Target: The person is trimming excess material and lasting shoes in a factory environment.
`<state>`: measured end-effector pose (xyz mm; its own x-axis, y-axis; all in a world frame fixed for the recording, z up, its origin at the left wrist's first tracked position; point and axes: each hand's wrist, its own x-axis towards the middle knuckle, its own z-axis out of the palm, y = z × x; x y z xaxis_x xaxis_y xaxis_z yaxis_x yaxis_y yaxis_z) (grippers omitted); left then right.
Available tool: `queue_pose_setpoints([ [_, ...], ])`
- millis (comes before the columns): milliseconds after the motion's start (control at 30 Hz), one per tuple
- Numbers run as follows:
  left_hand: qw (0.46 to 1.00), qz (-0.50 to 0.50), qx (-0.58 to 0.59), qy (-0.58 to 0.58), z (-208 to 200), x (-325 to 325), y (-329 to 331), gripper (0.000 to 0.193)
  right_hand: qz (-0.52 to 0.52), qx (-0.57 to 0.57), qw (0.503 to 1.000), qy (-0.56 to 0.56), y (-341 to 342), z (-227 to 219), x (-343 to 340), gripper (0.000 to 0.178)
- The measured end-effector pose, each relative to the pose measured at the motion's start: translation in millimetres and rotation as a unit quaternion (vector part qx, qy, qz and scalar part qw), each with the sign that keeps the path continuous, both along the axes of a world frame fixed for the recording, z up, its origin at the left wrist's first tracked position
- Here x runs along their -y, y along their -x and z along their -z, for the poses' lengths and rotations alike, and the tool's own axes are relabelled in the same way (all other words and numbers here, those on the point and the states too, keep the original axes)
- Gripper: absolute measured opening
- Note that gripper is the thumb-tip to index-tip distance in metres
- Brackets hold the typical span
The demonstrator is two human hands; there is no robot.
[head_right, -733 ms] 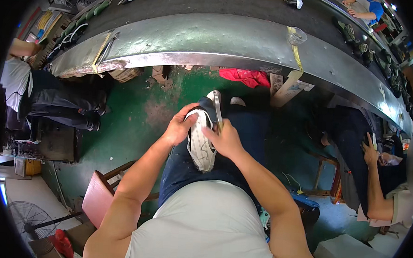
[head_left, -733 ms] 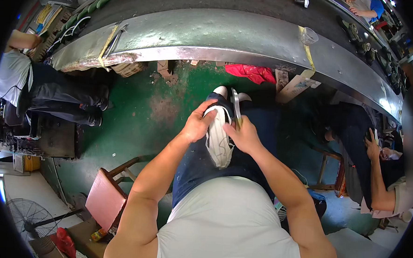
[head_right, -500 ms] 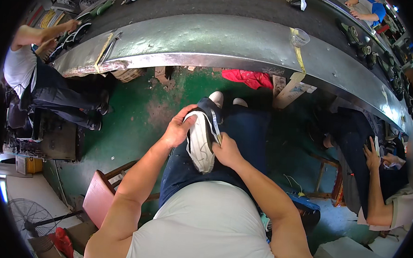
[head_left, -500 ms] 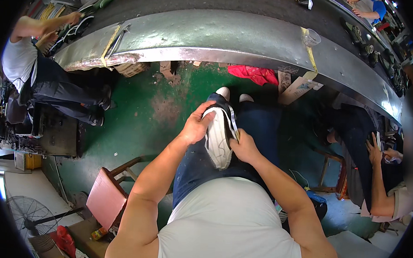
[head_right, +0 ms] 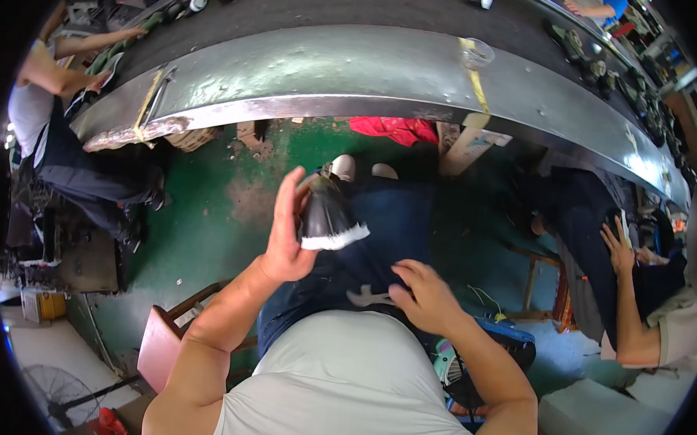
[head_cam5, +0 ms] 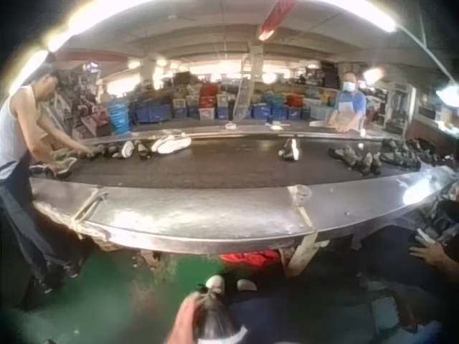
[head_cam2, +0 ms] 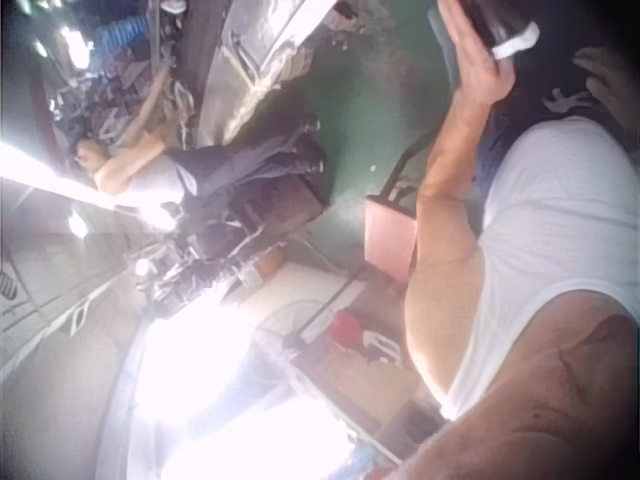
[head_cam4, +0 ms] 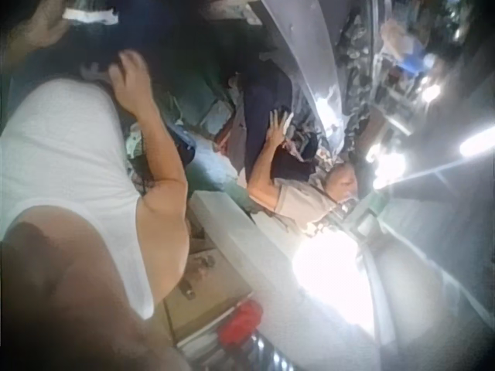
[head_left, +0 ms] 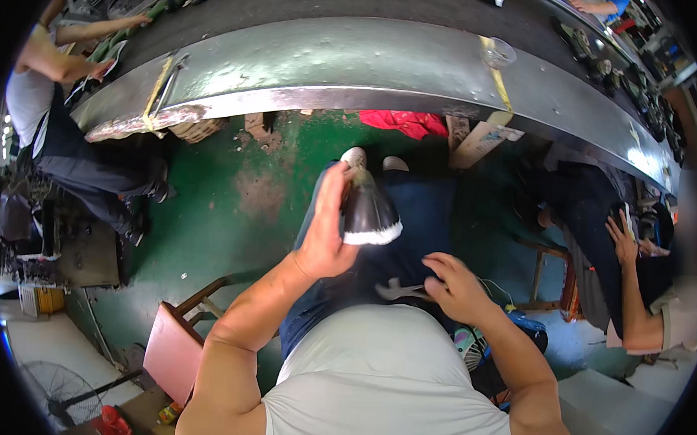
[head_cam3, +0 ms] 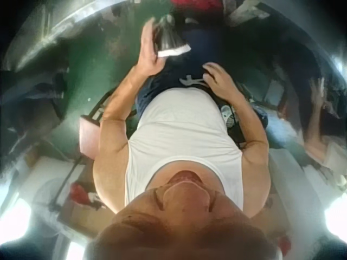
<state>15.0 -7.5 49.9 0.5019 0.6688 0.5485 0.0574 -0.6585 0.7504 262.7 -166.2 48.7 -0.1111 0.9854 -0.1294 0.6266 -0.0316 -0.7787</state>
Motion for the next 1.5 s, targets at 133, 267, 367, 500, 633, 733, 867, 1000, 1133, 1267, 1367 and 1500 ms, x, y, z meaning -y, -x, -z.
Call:
queue_pose_setpoints([
  [133,0.986,0.122,-0.107,-0.033,38,21,-9,0.096,0.117,-0.602,0.629,0.477,16,62,-42,0.064],
  [267,0.984,0.127,-0.123,-0.02,17,48,-18,0.106,0.224,-0.634,0.619,0.406,50,47,-42,0.056],
  [367,0.978,0.153,-0.139,-0.035,9,44,-16,0.103,0.251,-0.668,0.607,0.35,53,30,-39,0.053],
  [500,0.984,0.135,-0.051,-0.1,18,43,-16,0.1,0.237,-0.671,0.627,0.316,45,26,-37,0.05],
  [633,0.981,0.144,-0.09,-0.094,48,47,-16,0.099,0.257,-0.679,0.567,0.389,38,63,-36,0.049],
  [733,0.976,0.155,-0.136,-0.071,52,52,-10,0.106,0.205,-0.698,0.539,0.424,33,64,-33,0.047],
  [867,0.952,0.225,-0.201,0.059,42,53,-8,0.122,0.266,-0.669,0.572,0.393,32,52,-42,0.048],
  [1000,0.944,0.17,-0.066,0.274,41,63,-28,0.103,0.253,-0.654,0.593,0.395,34,56,-40,0.047],
  [1133,0.799,0.006,0.104,0.592,42,61,-53,0.084,0.294,-0.606,0.62,0.403,42,52,-49,0.047],
  [1267,0.768,-0.056,0.125,0.626,33,61,-64,0.081,0.341,-0.566,0.621,0.421,50,48,-56,0.046],
  [1367,0.783,-0.073,0.076,0.613,33,56,-63,0.082,0.327,-0.573,0.627,0.415,48,52,-58,0.043],
  [1500,0.786,-0.028,0.059,0.615,38,49,-66,0.08,0.296,-0.624,0.599,0.405,45,73,-56,0.043],
])
